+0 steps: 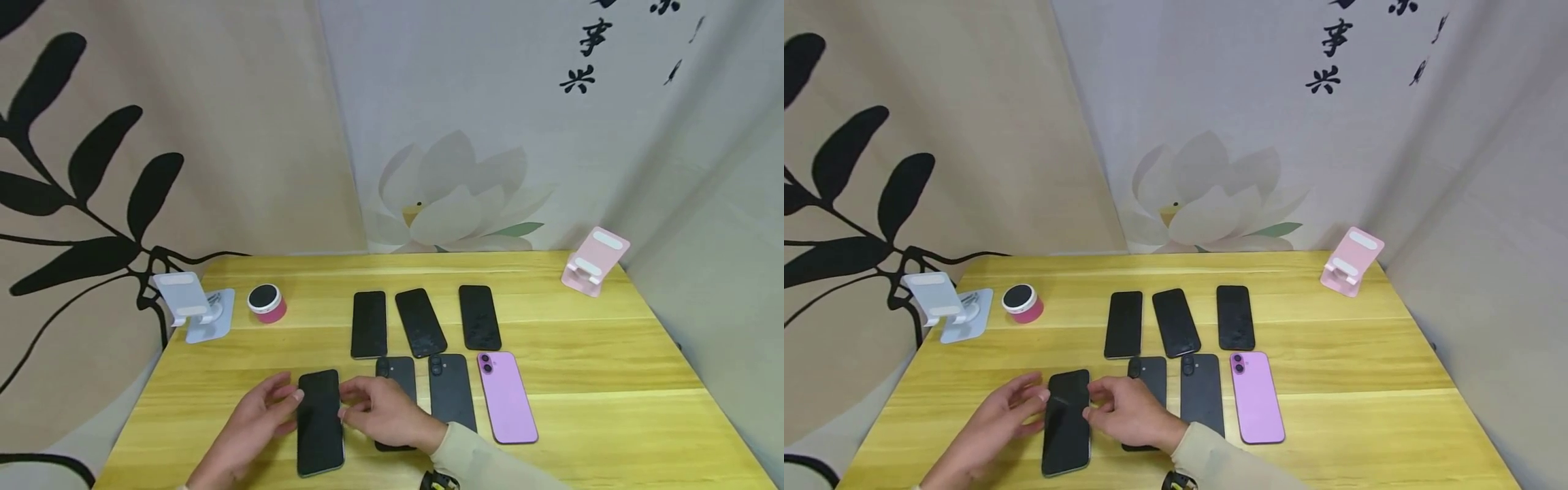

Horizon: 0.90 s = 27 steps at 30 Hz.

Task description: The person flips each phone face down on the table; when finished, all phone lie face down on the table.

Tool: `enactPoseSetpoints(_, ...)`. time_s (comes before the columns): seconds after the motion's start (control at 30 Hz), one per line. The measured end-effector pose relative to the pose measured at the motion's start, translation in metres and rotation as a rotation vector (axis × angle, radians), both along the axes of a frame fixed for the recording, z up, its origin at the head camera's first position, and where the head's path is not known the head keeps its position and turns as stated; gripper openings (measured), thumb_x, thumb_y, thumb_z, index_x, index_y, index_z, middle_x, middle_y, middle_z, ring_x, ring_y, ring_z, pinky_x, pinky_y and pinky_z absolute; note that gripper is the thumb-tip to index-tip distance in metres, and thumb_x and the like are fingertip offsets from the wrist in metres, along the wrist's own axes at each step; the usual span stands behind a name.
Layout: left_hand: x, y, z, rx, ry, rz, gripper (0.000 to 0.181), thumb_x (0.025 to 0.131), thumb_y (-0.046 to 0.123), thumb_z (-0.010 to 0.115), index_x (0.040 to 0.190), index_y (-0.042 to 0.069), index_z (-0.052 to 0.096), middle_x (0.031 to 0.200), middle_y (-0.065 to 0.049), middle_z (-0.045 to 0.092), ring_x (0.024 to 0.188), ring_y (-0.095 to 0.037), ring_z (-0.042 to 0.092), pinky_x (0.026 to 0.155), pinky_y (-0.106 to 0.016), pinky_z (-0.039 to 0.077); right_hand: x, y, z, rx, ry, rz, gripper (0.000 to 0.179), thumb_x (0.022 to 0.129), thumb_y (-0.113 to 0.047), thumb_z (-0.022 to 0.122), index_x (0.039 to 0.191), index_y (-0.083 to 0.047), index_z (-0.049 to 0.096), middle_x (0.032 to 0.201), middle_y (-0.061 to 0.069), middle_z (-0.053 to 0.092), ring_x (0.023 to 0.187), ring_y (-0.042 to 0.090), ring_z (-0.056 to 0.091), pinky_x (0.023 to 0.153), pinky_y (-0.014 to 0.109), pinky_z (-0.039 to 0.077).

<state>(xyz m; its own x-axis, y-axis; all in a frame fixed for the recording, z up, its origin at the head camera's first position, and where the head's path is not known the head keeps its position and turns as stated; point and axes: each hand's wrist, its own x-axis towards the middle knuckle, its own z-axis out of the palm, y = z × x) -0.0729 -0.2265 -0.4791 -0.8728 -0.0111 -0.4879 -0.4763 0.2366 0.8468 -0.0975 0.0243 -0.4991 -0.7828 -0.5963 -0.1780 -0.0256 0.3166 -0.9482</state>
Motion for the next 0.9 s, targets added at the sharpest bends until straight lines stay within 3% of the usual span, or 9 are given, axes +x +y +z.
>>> enactPoseSetpoints(0.27, 0.001, -0.005, -0.005, 0.109, 0.025, -0.023, 0.059, 0.106, 0.01, 0.061, 0.157, -0.008, 0.037, 0.144, -0.026, 0.054, 0.111, -0.022, 0.063, 0.086, -0.036, 0.062, 0.006, 0.0, 0.002, 0.0, 0.001, -0.001, 0.041, 0.1, -0.026, 0.071, 0.137, -0.008, 0.068, 0.134, 0.008, 0.072, 0.109, 0.011, 0.076, 0.088, 0.02, 0.06)
enactPoseSetpoints(0.4, 0.001, -0.007, -0.005, 0.209, 0.079, -0.114, 0.064, 0.103, 0.008, 0.063, 0.159, -0.007, 0.035, 0.147, -0.027, 0.053, 0.114, -0.021, 0.064, 0.092, -0.031, 0.059, 0.009, -0.001, 0.003, -0.01, 0.048, -0.012, 0.033, 0.1, -0.022, 0.072, 0.13, -0.008, 0.071, 0.12, 0.004, 0.076, 0.101, 0.004, 0.075, 0.085, 0.018, 0.059)
enactPoseSetpoints(0.57, 0.003, -0.008, -0.007, 0.359, 0.088, -0.236, 0.075, 0.104, 0.012, 0.064, 0.167, 0.007, 0.023, 0.158, -0.032, 0.041, 0.123, -0.025, 0.066, 0.102, -0.038, 0.058, 0.009, -0.001, 0.003, -0.005, 0.085, -0.008, 0.032, 0.1, -0.022, 0.072, 0.128, -0.007, 0.073, 0.117, 0.002, 0.078, 0.101, 0.0, 0.073, 0.087, 0.017, 0.058)
enactPoseSetpoints(0.73, 0.002, -0.004, -0.008, 0.426, 0.052, -0.292, 0.079, 0.106, 0.016, 0.065, 0.169, 0.018, 0.019, 0.165, -0.032, 0.03, 0.129, -0.026, 0.064, 0.104, -0.047, 0.058, 0.007, 0.002, 0.003, -0.043, 0.027, -0.022, 0.032, 0.102, -0.022, 0.07, 0.129, -0.007, 0.073, 0.122, 0.007, 0.077, 0.106, 0.008, 0.075, 0.088, 0.019, 0.059)
enactPoseSetpoints(0.9, -0.001, 0.004, -0.008, 0.424, 0.051, -0.332, 0.078, 0.107, 0.017, 0.063, 0.17, 0.021, 0.017, 0.169, -0.032, 0.024, 0.134, -0.03, 0.061, 0.104, -0.051, 0.058, 0.005, 0.003, 0.003, -0.129, -0.088, -0.063, 0.032, 0.102, -0.019, 0.07, 0.129, -0.004, 0.073, 0.118, 0.012, 0.078, 0.101, 0.016, 0.078, 0.082, 0.022, 0.062)
